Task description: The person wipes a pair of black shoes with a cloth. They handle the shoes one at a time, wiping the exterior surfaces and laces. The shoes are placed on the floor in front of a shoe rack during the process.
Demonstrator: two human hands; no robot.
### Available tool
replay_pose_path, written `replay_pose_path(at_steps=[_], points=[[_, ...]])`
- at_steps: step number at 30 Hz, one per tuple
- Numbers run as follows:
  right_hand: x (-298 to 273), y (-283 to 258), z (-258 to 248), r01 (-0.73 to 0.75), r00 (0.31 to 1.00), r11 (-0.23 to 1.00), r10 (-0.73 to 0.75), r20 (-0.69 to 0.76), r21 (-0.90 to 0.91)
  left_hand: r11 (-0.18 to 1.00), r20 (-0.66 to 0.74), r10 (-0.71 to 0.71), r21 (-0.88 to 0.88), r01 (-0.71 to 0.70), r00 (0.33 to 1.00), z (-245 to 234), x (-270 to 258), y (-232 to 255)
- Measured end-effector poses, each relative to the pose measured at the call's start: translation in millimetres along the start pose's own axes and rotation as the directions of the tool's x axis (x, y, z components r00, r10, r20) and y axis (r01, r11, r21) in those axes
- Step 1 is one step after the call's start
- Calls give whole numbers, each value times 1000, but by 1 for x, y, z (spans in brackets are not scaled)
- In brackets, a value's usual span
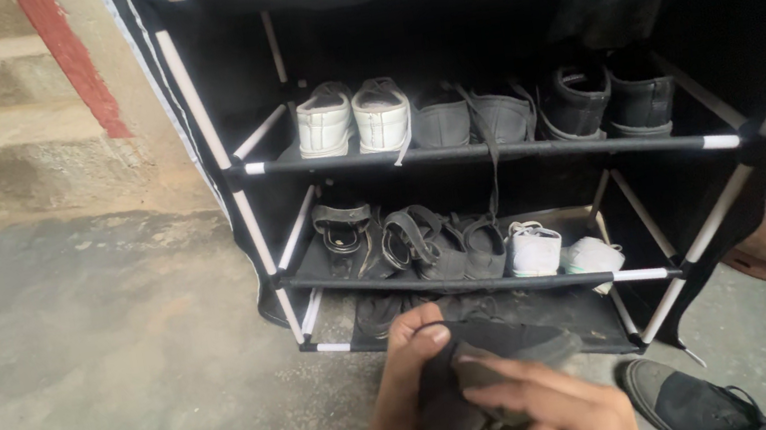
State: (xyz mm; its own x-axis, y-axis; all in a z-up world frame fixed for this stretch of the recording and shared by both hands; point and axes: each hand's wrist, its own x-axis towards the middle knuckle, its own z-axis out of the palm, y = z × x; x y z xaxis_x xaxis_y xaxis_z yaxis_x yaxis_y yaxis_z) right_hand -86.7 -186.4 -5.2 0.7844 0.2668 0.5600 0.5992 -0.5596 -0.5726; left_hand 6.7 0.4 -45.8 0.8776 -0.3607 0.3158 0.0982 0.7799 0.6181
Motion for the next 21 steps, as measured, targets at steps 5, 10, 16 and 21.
replay_pose_path(at_steps=[5,10,16,21], points=[[-5,-2,6,-173,974,981,157,-163,-87,980,-547,-192,-150,130,815,39,-23,7],[17,2,-11,-179,976,973,157,-153,-143,1000,-26,4,-10,-4,1000,16,-10,2],[4,-16,-1,29,997,993,-36,62,114,994,-75,22,108,-14,997,-14,-1,-17],[2,-44,13,163,986,986,-164,-33,-46,998,-29,56,5,-56,998,-11,-2,-15]])
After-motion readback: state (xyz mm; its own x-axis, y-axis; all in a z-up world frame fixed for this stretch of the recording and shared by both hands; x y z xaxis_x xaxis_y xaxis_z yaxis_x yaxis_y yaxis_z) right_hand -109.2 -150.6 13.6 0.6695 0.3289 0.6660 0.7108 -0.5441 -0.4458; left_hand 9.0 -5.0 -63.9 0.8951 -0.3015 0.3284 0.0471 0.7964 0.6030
